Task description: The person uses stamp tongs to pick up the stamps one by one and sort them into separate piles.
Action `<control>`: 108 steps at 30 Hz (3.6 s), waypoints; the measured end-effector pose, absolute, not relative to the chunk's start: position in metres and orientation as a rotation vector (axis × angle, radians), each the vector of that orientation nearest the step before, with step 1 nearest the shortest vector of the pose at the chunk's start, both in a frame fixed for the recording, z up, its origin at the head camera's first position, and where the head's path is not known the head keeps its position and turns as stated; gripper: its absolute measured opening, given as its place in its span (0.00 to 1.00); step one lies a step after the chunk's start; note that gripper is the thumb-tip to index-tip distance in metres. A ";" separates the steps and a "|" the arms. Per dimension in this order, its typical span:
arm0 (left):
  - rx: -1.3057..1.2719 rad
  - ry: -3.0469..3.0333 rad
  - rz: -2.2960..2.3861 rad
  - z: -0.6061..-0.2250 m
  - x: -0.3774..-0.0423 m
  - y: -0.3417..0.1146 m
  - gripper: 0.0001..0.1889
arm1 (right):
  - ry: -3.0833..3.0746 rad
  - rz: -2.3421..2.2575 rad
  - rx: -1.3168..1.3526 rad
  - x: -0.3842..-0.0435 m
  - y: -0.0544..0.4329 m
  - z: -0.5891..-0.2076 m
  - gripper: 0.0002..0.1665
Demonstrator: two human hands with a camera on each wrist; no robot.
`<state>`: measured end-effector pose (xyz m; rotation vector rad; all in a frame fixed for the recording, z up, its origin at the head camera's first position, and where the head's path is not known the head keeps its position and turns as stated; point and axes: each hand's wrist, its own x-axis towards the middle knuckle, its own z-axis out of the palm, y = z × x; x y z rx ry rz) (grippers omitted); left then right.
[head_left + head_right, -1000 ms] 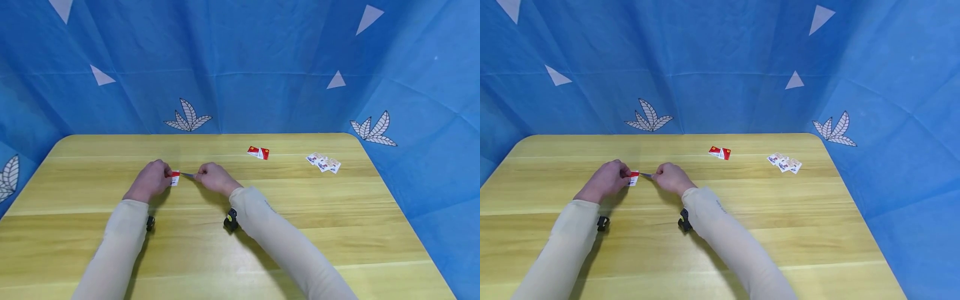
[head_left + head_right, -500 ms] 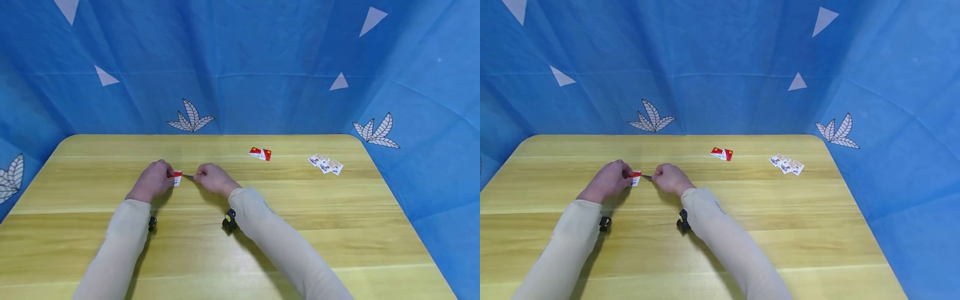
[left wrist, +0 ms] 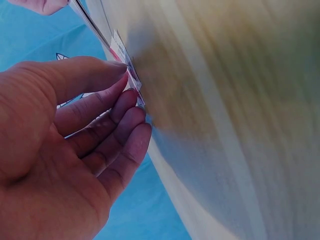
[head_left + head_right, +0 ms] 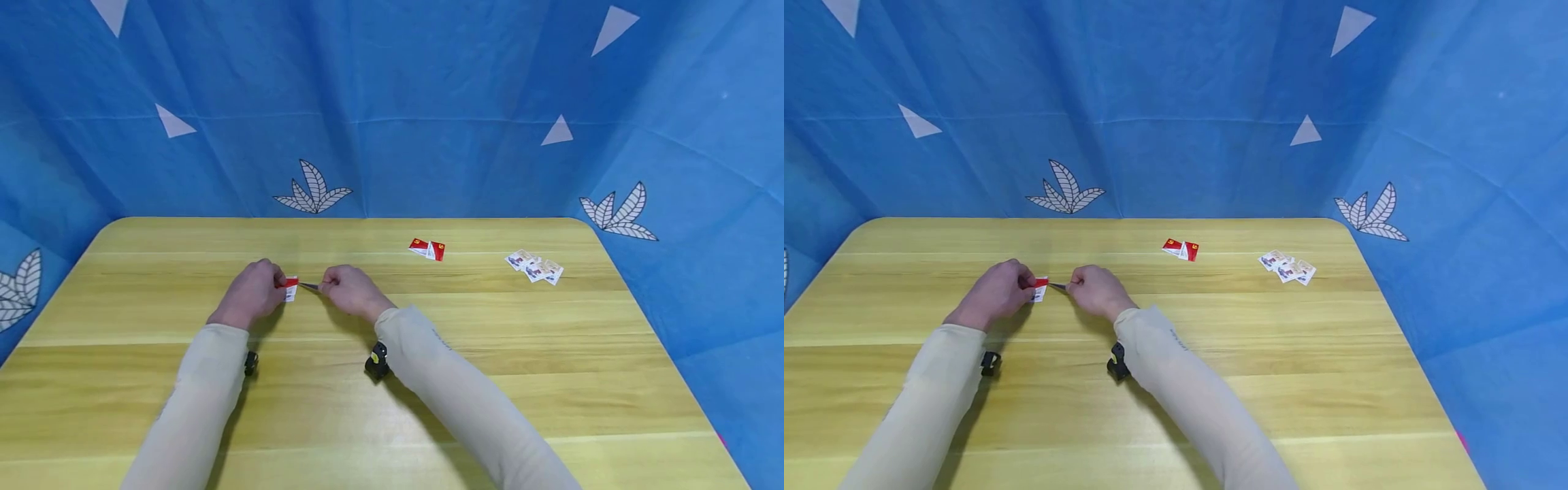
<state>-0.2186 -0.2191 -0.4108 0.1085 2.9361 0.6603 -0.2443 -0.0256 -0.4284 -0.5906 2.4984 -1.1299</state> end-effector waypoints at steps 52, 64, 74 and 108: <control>0.181 2.917 0.627 -0.403 -0.212 -0.220 0.08 | 2.482 -1.253 -0.575 -0.247 -0.003 -0.430 0.13; 0.303 2.962 0.651 -0.404 -0.214 -0.211 0.06 | 2.276 -1.481 -0.473 -0.246 0.021 -0.432 0.12; 0.284 2.971 0.645 -0.406 -0.229 -0.205 0.08 | 2.253 -1.480 -0.452 -0.241 0.029 -0.433 0.11; 0.159 2.902 0.672 -0.407 -0.240 -0.200 0.07 | 2.146 -1.607 -0.444 -0.234 0.072 -0.429 0.12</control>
